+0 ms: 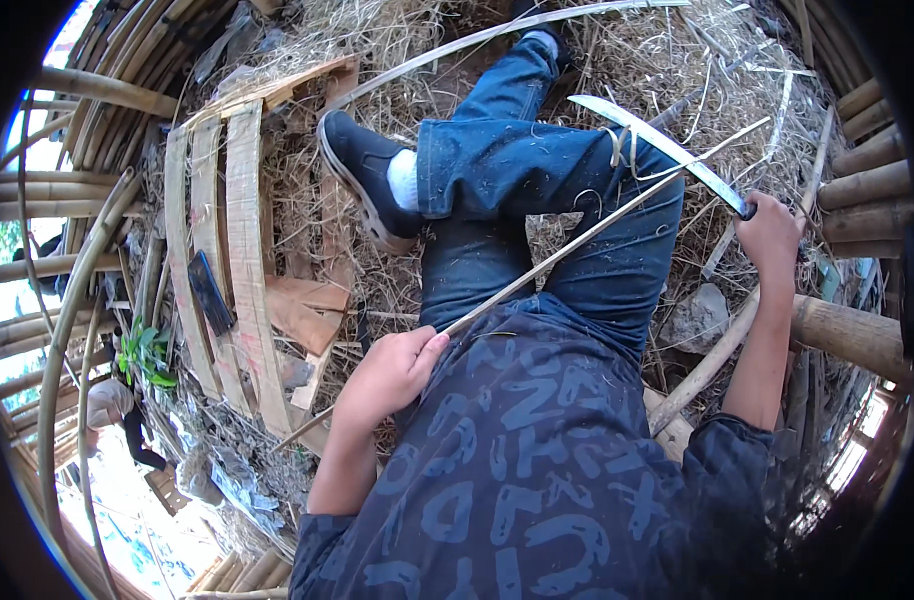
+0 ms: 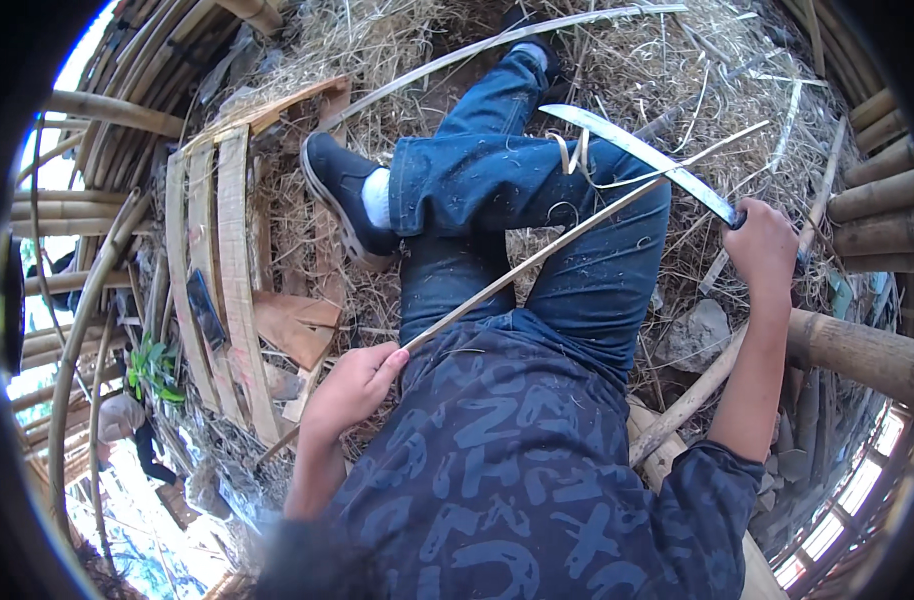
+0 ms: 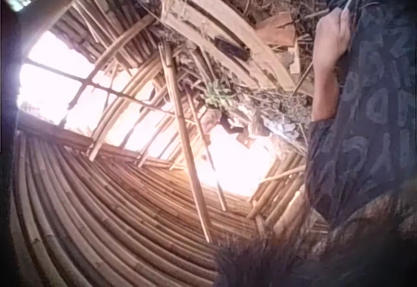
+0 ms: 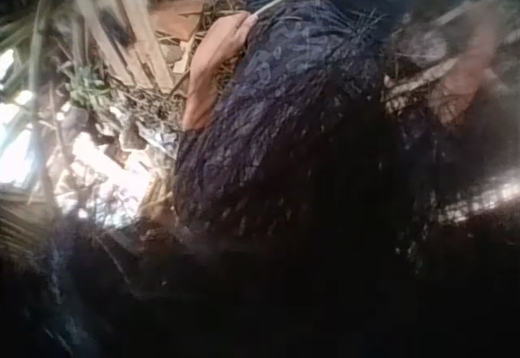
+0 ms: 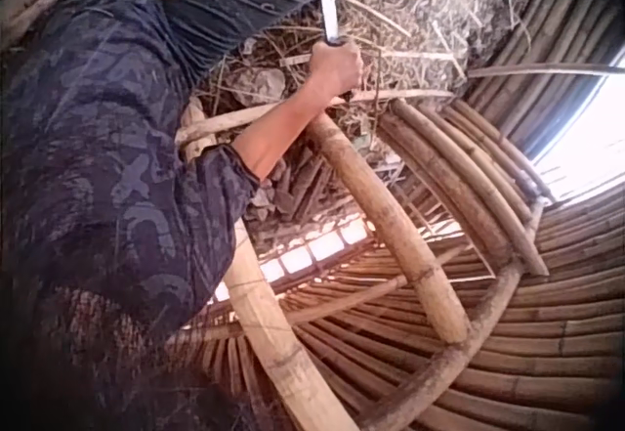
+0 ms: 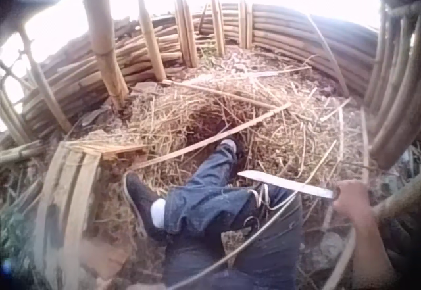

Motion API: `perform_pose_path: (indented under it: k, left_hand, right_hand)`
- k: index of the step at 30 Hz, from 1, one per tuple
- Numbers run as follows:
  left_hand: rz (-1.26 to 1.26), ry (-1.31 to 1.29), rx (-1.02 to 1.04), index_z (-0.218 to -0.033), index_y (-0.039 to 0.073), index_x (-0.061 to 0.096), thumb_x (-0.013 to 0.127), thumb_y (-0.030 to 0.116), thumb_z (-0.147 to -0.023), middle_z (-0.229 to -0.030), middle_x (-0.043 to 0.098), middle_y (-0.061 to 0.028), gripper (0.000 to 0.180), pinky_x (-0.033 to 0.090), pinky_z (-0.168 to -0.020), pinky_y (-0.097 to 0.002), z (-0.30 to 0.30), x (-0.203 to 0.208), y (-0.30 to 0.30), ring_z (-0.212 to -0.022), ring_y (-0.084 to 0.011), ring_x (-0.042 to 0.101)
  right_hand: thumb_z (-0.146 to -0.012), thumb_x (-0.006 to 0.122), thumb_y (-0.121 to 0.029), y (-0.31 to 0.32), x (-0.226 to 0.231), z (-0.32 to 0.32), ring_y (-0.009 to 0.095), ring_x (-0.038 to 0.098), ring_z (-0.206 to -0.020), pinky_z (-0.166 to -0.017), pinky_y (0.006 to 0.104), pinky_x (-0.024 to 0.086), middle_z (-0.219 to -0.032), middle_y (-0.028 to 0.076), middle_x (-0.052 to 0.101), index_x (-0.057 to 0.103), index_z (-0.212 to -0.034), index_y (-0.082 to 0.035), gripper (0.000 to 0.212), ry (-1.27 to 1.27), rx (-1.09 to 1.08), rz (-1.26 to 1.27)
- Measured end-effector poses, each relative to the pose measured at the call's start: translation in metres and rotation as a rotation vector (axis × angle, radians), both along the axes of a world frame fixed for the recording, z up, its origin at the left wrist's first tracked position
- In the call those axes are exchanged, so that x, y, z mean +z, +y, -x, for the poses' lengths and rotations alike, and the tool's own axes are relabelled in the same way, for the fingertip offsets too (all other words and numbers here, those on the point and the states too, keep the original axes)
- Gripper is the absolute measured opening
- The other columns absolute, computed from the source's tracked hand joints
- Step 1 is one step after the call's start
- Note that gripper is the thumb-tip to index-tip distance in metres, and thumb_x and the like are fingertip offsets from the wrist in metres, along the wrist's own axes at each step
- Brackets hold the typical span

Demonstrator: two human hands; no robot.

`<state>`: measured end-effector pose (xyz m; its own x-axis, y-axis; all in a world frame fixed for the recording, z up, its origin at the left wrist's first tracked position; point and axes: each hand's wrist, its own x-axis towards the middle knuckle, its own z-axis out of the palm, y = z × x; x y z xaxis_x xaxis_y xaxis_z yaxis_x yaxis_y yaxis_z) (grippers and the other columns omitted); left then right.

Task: The person shaves a strip of bamboo using a machete, removing thin layers of wood to smooth and thin the material while sitting on a straw-covered floor.

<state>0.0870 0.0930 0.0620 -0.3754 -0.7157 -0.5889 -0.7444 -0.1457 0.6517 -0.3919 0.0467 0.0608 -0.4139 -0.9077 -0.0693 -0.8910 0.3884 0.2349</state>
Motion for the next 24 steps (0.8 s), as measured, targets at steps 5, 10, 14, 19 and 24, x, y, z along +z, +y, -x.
perform_pose_path:
  k: [5, 10, 14, 19, 24]
  left_hand:
    - [-0.038, -0.010, -0.027, -0.094, 0.000, 0.057, 0.051, 0.028, -0.097, -0.074, 0.059, -0.0180, 0.029, 0.045, -0.067, -0.0398, -0.002, 0.005, -0.006, -0.070, -0.0320, 0.059]
    - [0.092, -0.068, -0.026, -0.133, 0.006, 0.046, 0.074, 0.044, -0.077, -0.115, 0.061, -0.0200, 0.073, 0.047, -0.091, -0.0388, -0.022, 0.020, -0.013, -0.107, -0.0319, 0.060]
    - [0.043, -0.212, -0.024, -0.136, 0.007, 0.046, 0.083, 0.049, -0.064, -0.115, 0.062, -0.0201, 0.091, 0.047, -0.092, -0.0369, -0.090, 0.011, 0.004, -0.109, -0.0302, 0.061]
    - [-0.249, -0.343, 0.041, -0.096, 0.002, 0.066, 0.076, 0.043, -0.076, -0.081, 0.066, -0.0169, 0.047, 0.049, -0.069, -0.0360, -0.103, -0.009, 0.021, -0.078, -0.0254, 0.065]
    - [-0.093, -0.264, 0.103, -0.076, -0.001, 0.060, 0.061, 0.041, -0.091, -0.064, 0.058, -0.0167, 0.045, 0.042, -0.059, -0.0411, -0.090, -0.018, 0.024, -0.064, -0.0305, 0.058]
  right_hand:
    - [-0.076, 0.070, -0.027, 0.009, -0.004, -0.008, 0.034, 0.065, -0.089, -0.078, 0.0452, 0.051, -0.090, 0.014, 0.069, 0.070, -0.095, -0.012, 0.025, -0.041, -0.032, 0.060]
    - [-0.075, 0.071, -0.028, 0.019, -0.007, 0.002, 0.034, 0.066, -0.089, -0.077, 0.0454, 0.051, -0.091, 0.014, 0.069, 0.069, -0.097, -0.012, 0.027, -0.033, -0.058, 0.081]
    - [-0.076, 0.070, -0.029, 0.022, -0.004, 0.007, 0.035, 0.065, -0.090, -0.077, 0.0459, 0.051, -0.092, 0.014, 0.070, 0.069, -0.098, -0.014, 0.027, -0.026, -0.118, 0.051]
    - [-0.077, 0.069, -0.030, 0.023, -0.015, 0.024, 0.035, 0.065, -0.091, -0.078, 0.0465, 0.051, -0.094, 0.013, 0.069, 0.069, -0.100, -0.015, 0.027, 0.011, -0.109, 0.040]
    - [-0.077, 0.068, -0.031, 0.026, -0.021, 0.030, 0.035, 0.065, -0.091, -0.079, 0.0468, 0.051, -0.096, 0.013, 0.069, 0.069, -0.101, -0.015, 0.028, 0.018, -0.114, 0.045]
